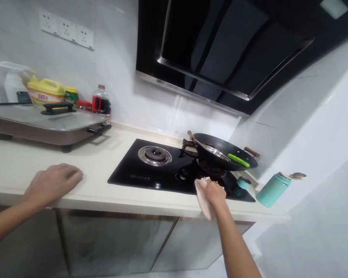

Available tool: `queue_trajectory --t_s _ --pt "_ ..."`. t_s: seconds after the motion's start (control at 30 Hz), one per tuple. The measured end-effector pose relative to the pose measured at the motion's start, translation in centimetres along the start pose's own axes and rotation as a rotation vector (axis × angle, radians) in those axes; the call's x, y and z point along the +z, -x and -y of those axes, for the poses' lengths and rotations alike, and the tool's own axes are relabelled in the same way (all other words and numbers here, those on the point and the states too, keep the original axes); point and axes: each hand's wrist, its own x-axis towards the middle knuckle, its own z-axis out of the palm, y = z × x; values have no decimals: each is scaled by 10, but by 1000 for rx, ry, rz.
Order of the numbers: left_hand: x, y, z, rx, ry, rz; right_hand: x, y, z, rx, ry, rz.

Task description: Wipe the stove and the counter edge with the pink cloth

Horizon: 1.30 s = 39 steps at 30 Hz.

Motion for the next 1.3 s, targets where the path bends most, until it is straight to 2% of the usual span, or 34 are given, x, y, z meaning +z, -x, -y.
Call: queue_trajectory --t_s 0.1,0.2,0.37,0.53,0.7,0.93,1.07,1.2,1.3 --pt "-2 1 -2 5 -2 -5 2 12 20 11 10 -100" --pt "-4 2 -3 10 -15 -7 4 21 42 -22 -35 -146" --pt "-6 2 -4 -14 -32 6 -1 35 76 -147 -171 -117" --pt "-9 3 -4 -5 -31 12 -4 49 96 -295 -273 -59" --pt "-6 2 0 -11 -3 -17 -3 50 127 -384 -317 -50" --pt "1 1 5 1 0 -71 -8 35 166 -433 -309 -85" --pt "3 1 7 11 13 -85 -7 21 183 -544 -462 -30" --pt "6 1 9 13 22 -95 -20 -27 187 -458 -492 -133" --pt "7 2 8 9 19 -102 -33 -76 174 -355 -409 -205"
